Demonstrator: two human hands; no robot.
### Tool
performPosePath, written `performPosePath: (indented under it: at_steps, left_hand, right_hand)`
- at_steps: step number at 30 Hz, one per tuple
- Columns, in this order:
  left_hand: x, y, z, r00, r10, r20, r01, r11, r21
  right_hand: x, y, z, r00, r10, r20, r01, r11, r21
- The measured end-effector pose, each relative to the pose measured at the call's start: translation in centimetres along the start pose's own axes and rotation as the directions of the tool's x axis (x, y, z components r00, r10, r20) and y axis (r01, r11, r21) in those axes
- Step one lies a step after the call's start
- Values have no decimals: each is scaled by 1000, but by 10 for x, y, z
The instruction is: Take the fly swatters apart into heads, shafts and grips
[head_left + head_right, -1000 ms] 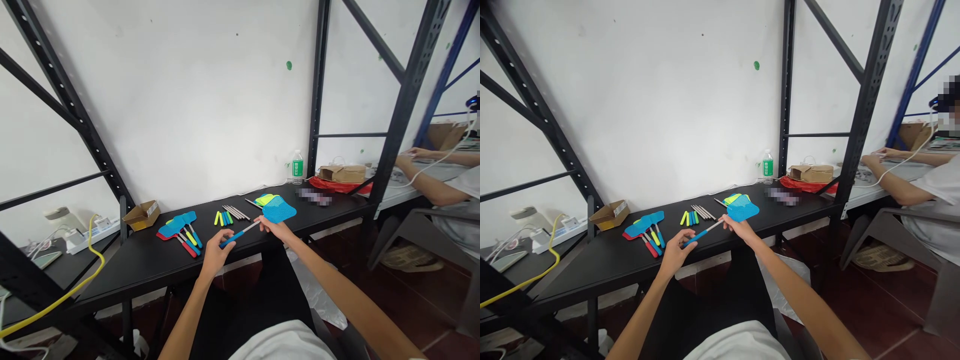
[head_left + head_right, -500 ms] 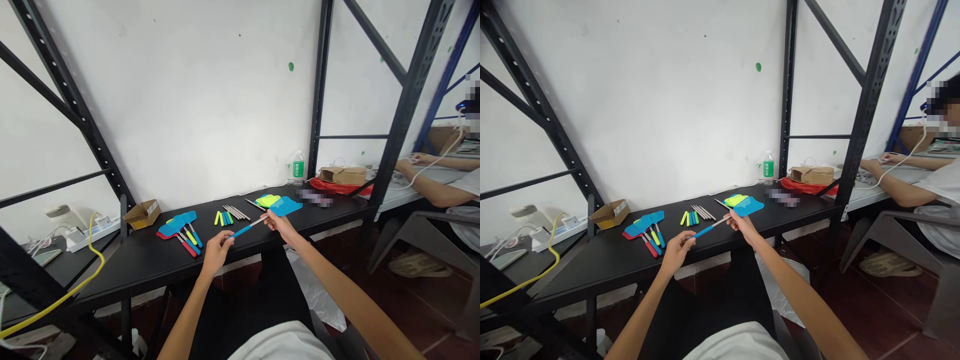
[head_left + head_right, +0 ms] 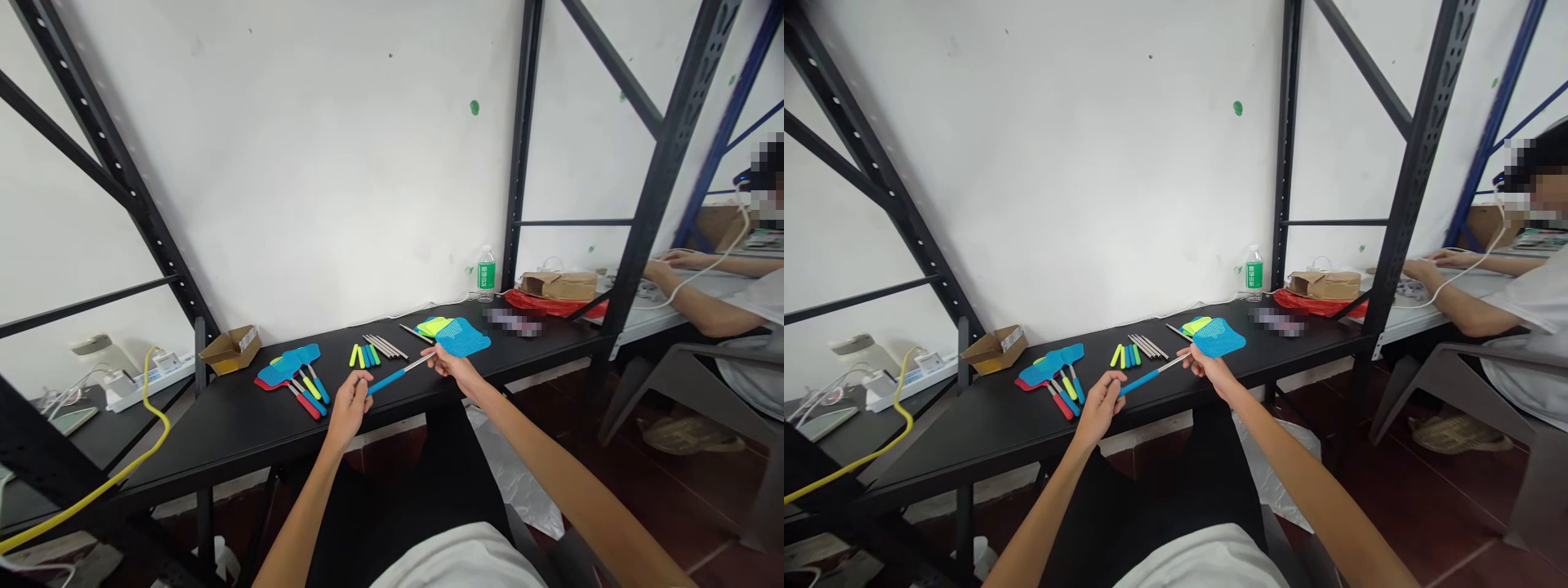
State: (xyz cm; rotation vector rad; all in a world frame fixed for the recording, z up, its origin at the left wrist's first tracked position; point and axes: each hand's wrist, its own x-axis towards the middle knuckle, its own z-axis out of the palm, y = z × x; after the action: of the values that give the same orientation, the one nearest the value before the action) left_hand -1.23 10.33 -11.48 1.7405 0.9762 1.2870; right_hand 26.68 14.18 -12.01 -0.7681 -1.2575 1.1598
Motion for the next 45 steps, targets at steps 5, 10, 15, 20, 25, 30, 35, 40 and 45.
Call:
performPosePath:
  at_steps: [5, 10, 15, 20, 25, 30, 35, 40, 45]
  left_hand:
    - [4, -2, -4, 996, -17, -83, 9, 995, -100]
    - [8, -7, -11, 974, -48, -223, -3, 976, -220]
    - [9, -10, -13, 946, -72, -317, -31, 950, -311]
    - [9, -8, -12, 929, -84, -362, -55, 932, -358]
    - [9, -6, -12, 918, -99, -383, -55, 927, -371]
    - [8, -4, -11, 918, -108, -381, -49, 924, -380]
    - [8, -3, -11, 930, -101, -353, -43, 925, -377]
    - [7, -5, -11, 946, -98, -310, -20, 935, -354]
    - [6, -5, -12, 954, -99, -283, -2, 942, -335]
  right_hand:
    - [-4, -10, 0, 999, 20, -36, -16, 994, 112]
    - [-3, -18, -5, 991, 67, -114, -32, 959, 282]
    - [-2, -19, -9, 981, 100, -169, -26, 920, 392]
    - [-1, -18, -10, 973, 114, -198, -18, 902, 432]
    - [-1, -17, -12, 970, 115, -213, -11, 900, 435]
    - [1, -15, -14, 965, 103, -242, 4, 915, 404]
    - [3, -11, -16, 966, 82, -244, 11, 934, 357]
    - [2, -10, -12, 973, 64, -222, 6, 953, 304]
    - [-1, -14, -5, 981, 62, -186, -18, 973, 230]
